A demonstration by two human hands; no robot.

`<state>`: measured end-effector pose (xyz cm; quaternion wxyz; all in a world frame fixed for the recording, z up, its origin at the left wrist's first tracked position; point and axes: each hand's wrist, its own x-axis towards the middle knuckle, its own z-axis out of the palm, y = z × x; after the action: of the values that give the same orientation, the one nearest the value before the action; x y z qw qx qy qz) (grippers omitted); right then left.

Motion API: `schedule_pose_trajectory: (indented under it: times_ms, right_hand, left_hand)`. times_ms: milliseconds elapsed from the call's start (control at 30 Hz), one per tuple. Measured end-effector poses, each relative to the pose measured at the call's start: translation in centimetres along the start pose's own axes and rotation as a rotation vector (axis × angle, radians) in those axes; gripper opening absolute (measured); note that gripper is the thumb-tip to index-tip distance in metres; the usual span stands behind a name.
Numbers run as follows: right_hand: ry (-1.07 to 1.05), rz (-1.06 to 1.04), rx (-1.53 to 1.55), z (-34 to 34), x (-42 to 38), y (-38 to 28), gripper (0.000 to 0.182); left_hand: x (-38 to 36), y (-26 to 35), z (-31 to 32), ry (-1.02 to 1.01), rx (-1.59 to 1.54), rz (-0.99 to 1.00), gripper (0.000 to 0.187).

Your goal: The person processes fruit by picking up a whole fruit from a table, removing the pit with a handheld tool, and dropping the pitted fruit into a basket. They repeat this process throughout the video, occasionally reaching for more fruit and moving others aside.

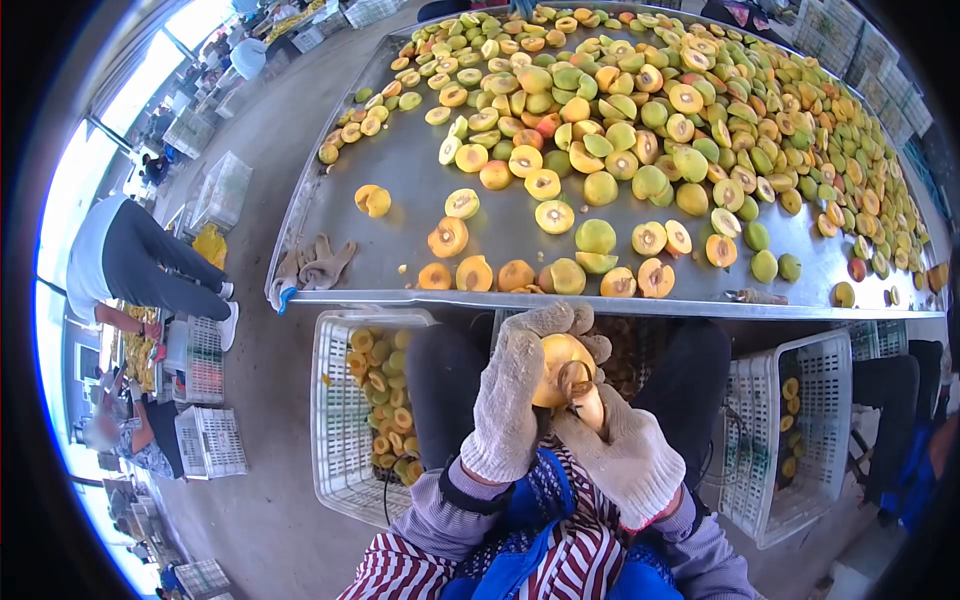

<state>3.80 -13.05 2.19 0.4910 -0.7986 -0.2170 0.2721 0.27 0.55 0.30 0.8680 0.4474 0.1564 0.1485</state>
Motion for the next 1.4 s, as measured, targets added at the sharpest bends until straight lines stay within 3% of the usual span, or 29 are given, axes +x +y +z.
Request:
schedule_pose_trajectory:
  times_ms: [233, 300, 433, 500, 567, 633, 700, 767, 800, 933, 967, 1100, 1133, 1200, 1267, 1333, 1400]
  right_hand:
    - [0.004, 0.009, 0.087, 0.2, -0.5, -0.1, 0.030]
    - [-0.013, 0.010, 0.147, 0.2, -0.5, 0.2, 0.028]
    - [-0.254, 0.269, 0.460, -0.4, -0.3, 0.2, 0.023]
    - [-0.353, 0.389, 0.574, -0.9, -0.4, -0.2, 0.022]
    - [-0.428, 0.518, 0.710, -1.4, -0.5, -0.8, 0.023]
    - [-0.515, 0.542, 0.782, -2.5, -0.4, -0.7, 0.023]
    - [-0.607, 0.567, 0.851, -3.0, -0.6, -0.2, 0.023]
    - [-0.670, 0.625, 0.970, -3.1, -0.6, 0.3, 0.023]
    - [-0.670, 0.625, 0.969, -3.0, -0.7, 0.4, 0.023]
    - [-0.755, 0.575, 1.198, -2.5, -0.9, 2.1, 0.021]
    - [-0.824, 0.524, 1.317, -2.5, -0.9, 2.5, 0.021]
    - [-0.761, 0.445, 1.276, -2.2, -1.2, 2.1, 0.020]
    - [-0.771, 0.426, 1.283, -2.1, -1.2, 2.3, 0.020]
    - [-0.783, 0.409, 1.286, -2.2, -1.1, 2.1, 0.020]
    - [-0.663, 0.521, 1.273, -2.2, -1.1, 1.3, 0.026]
    - [-0.727, 0.487, 1.349, -2.2, -1.2, 1.8, 0.023]
    - [-0.792, 0.458, 1.425, -1.9, -1.1, 2.5, 0.020]
  left_hand:
    - [-1.1, -0.7, 0.6, -0.024, 0.083, 0.112, 0.061]
    - [-1.2, -0.4, 0.9, -0.039, 0.128, 0.222, 0.050]
    - [-0.1, -0.1, 0.7, -0.036, 0.400, 0.445, 0.043]
    - [0.0, 2.1, 1.0, -0.138, 0.258, 0.033, 0.038]
    - [0.0, 2.3, 1.3, -0.092, 0.255, -0.017, 0.035]
    - [0.1, 2.3, 1.1, -0.215, 0.498, 0.176, 0.030]
    - [0.3, 2.6, 1.3, -0.202, 0.544, 0.179, 0.025]
    - [0.6, 3.3, 1.8, -0.275, 0.847, 0.395, 0.019]
    - [0.6, 3.6, 2.1, -0.303, 0.878, 0.395, 0.021]
    - [1.8, 3.1, 1.3, -0.415, 0.647, 0.264, 0.017]
    - [1.9, 3.2, 1.4, -0.454, 0.675, 0.388, 0.016]
    - [2.4, 2.7, 1.3, -0.533, 0.705, 0.754, 0.013]
    - [2.4, 2.8, 1.5, -0.533, 0.702, 0.755, 0.013]
    - [2.2, 3.3, 1.8, -0.489, 0.835, 0.539, 0.014]
    - [2.3, 2.9, 1.3, -0.485, 0.815, 0.426, 0.015]
    - [2.7, 2.8, 1.1, -0.493, 0.795, 0.316, 0.016]
    - [3.1, 2.5, 1.3, -0.543, 0.819, 0.882, 0.018]
